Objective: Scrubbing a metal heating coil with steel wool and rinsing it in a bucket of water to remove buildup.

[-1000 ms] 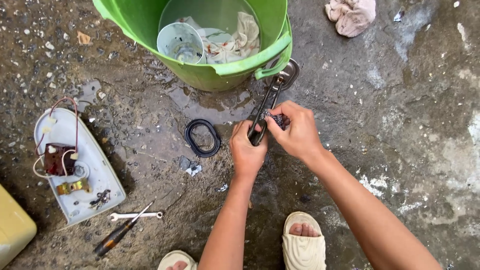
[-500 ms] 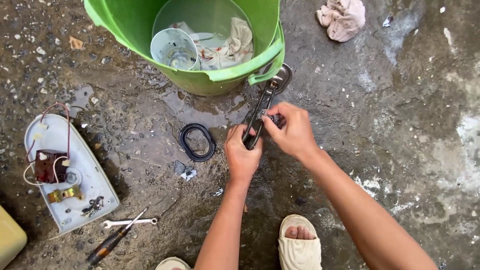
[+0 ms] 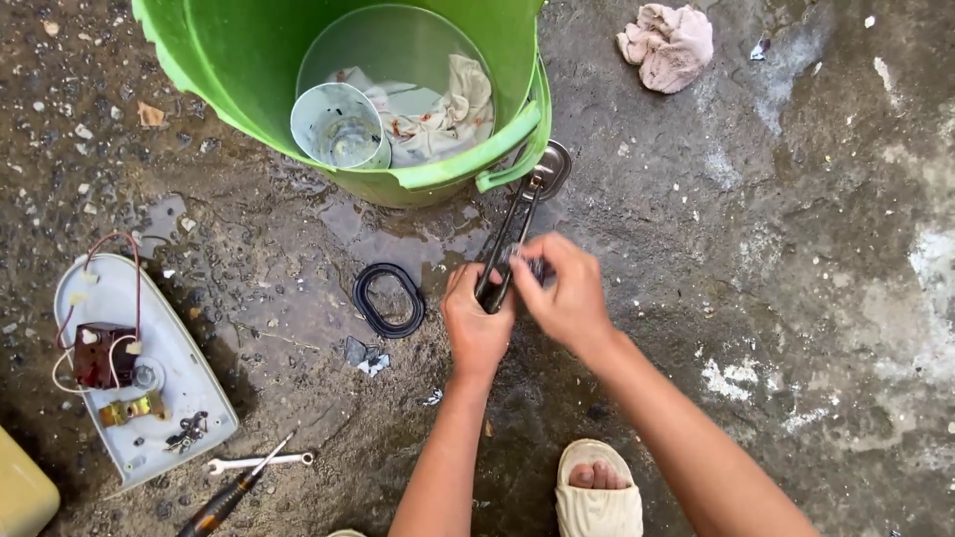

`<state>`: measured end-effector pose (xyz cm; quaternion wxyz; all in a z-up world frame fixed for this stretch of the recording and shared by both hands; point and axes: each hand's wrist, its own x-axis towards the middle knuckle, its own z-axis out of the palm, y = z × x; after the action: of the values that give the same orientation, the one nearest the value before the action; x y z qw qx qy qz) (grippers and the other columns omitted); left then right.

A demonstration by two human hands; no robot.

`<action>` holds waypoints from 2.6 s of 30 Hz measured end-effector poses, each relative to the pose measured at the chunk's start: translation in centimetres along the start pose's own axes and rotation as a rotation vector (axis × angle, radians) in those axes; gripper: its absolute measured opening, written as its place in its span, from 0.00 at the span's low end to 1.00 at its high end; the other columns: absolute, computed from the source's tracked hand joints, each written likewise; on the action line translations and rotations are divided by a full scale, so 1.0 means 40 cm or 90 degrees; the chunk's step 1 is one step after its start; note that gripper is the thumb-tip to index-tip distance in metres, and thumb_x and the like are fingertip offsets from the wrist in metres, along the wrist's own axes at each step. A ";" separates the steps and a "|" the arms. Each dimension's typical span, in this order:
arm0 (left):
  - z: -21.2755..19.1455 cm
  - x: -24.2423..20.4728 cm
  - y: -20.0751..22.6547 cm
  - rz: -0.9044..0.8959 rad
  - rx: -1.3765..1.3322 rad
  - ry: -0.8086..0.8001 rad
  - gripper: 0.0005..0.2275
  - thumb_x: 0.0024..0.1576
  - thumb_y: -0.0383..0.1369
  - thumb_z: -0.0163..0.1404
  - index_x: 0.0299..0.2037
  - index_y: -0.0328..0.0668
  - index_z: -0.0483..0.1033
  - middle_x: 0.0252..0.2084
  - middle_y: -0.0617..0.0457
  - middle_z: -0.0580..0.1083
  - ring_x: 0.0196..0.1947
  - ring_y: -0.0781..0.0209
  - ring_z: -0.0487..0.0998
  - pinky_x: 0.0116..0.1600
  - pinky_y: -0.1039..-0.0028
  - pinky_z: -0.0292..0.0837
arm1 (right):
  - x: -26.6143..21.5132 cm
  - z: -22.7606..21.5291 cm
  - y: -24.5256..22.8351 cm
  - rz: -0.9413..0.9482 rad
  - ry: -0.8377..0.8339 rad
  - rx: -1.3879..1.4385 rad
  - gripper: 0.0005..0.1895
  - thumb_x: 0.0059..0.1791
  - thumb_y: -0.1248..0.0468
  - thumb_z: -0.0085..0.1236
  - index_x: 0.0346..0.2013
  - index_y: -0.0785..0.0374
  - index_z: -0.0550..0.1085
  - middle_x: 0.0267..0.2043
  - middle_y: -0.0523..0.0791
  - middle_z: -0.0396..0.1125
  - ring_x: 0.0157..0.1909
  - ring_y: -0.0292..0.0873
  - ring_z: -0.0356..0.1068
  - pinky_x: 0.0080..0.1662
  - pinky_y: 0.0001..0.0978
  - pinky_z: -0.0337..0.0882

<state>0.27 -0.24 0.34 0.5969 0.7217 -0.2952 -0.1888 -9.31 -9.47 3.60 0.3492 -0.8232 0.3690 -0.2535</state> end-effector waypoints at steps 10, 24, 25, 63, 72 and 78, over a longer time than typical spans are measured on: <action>-0.018 -0.004 -0.005 0.004 0.030 -0.019 0.11 0.40 0.22 0.61 0.26 0.44 0.71 0.23 0.49 0.71 0.29 0.44 0.76 0.39 0.64 0.71 | -0.030 0.017 -0.051 0.058 0.060 0.053 0.04 0.49 0.67 0.64 0.35 0.65 0.77 0.37 0.54 0.76 0.41 0.57 0.77 0.41 0.45 0.73; -0.017 0.008 0.004 -0.019 0.016 -0.068 0.09 0.46 0.18 0.59 0.27 0.42 0.73 0.25 0.50 0.73 0.29 0.50 0.76 0.40 0.64 0.70 | -0.040 0.026 -0.038 0.114 0.094 0.091 0.02 0.48 0.69 0.64 0.35 0.64 0.78 0.35 0.52 0.76 0.36 0.52 0.76 0.38 0.42 0.72; -0.018 0.003 0.002 -0.024 0.017 -0.069 0.09 0.46 0.18 0.59 0.27 0.42 0.73 0.25 0.50 0.73 0.29 0.50 0.76 0.40 0.64 0.70 | -0.037 0.016 -0.056 0.119 0.091 0.091 0.02 0.48 0.69 0.64 0.35 0.64 0.78 0.35 0.52 0.76 0.36 0.52 0.76 0.38 0.42 0.72; -0.008 -0.004 0.014 -0.016 0.043 -0.030 0.09 0.42 0.22 0.60 0.27 0.43 0.72 0.24 0.47 0.72 0.31 0.43 0.77 0.40 0.63 0.72 | 0.065 -0.049 -0.003 -0.004 -0.151 -0.174 0.04 0.48 0.63 0.61 0.35 0.61 0.77 0.32 0.51 0.73 0.42 0.59 0.76 0.45 0.50 0.73; -0.004 -0.003 -0.005 -0.007 0.034 -0.010 0.09 0.43 0.22 0.59 0.27 0.45 0.72 0.23 0.49 0.71 0.29 0.46 0.77 0.38 0.64 0.72 | 0.137 -0.064 -0.015 0.079 -0.230 -0.207 0.04 0.50 0.68 0.58 0.37 0.62 0.79 0.38 0.51 0.75 0.48 0.54 0.77 0.53 0.45 0.74; -0.007 0.002 0.012 -0.019 0.040 -0.012 0.10 0.44 0.22 0.60 0.26 0.47 0.71 0.24 0.51 0.72 0.29 0.48 0.77 0.40 0.64 0.72 | 0.098 -0.093 -0.087 -0.027 -0.315 -0.171 0.04 0.49 0.66 0.58 0.35 0.62 0.78 0.33 0.51 0.74 0.42 0.59 0.77 0.46 0.49 0.75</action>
<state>0.42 -0.12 0.86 0.5683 0.7426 -0.2958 -0.1951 -7.96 -12.31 9.19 0.3112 -0.9066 0.2851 -0.0007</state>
